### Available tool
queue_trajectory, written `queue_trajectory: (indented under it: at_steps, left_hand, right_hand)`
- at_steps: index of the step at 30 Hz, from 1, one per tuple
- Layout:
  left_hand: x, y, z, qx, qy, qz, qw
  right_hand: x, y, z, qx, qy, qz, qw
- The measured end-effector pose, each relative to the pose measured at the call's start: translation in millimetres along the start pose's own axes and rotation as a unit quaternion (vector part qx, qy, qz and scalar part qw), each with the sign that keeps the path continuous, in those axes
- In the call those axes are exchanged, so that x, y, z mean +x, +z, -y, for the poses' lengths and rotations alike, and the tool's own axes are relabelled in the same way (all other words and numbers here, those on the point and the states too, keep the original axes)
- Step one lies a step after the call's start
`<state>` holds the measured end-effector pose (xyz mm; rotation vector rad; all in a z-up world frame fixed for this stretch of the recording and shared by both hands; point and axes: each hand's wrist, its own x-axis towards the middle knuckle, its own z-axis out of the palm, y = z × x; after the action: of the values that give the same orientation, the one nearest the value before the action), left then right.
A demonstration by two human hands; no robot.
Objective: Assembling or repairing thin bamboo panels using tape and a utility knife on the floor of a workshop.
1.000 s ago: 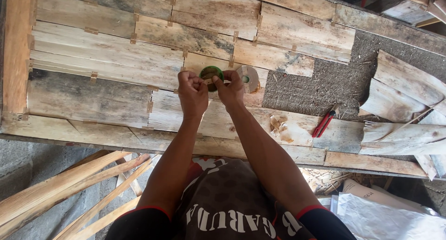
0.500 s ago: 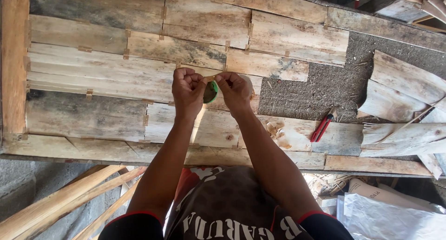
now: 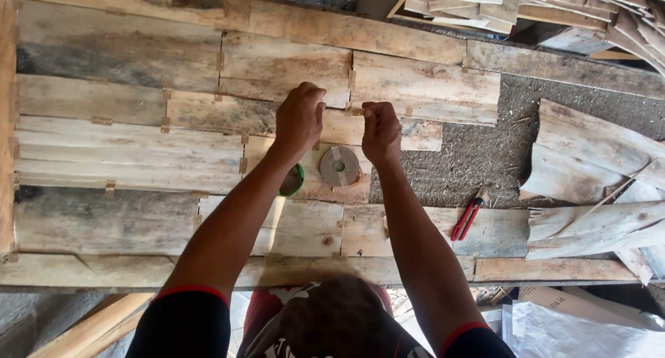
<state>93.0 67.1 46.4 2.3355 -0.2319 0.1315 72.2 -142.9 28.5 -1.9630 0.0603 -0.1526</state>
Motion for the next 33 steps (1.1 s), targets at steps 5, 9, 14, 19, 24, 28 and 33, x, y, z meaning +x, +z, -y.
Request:
queue_trajectory:
  at_steps: [5,9,14,19,24,28,33]
  left_hand:
    - [55.1,66.2,41.5,0.160,0.094,0.075,0.980]
    - [85.7,79.9,45.9,0.251,0.102,0.123,0.955]
    - [99.0,92.5,52.7,0.195,0.098,0.133,0.967]
    - [101.9,98.6,60.9,0.207,0.114,0.121,0.964]
    - [106.6,94.5,60.5,0.194,0.104,0.143,0.965]
    - [108.7,92.2,56.7,0.200,0.096,0.147,0.964]
    - [113.2,103.6,57.2,0.192,0.065,0.150,0.968]
  right_hand:
    - [34.4,-14.2,-1.0,-0.119,-0.021,0.053,0.991]
    - [52.5,-18.7,-8.9,-0.174,-0.075,0.096,0.977]
    - [63.8,-16.6,-15.3,-0.205,-0.050,0.119,0.970]
    - [65.2,-15.2,-26.2,-0.213,-0.028,0.125,0.969]
    - [66.0,-11.5,-32.0,-0.239,-0.053,0.113,0.963]
    - [67.7,-9.4,-29.8,-0.254,-0.052,0.110,0.959]
    - [83.8,-7.5,-42.5,-0.291,-0.011,0.119,0.949]
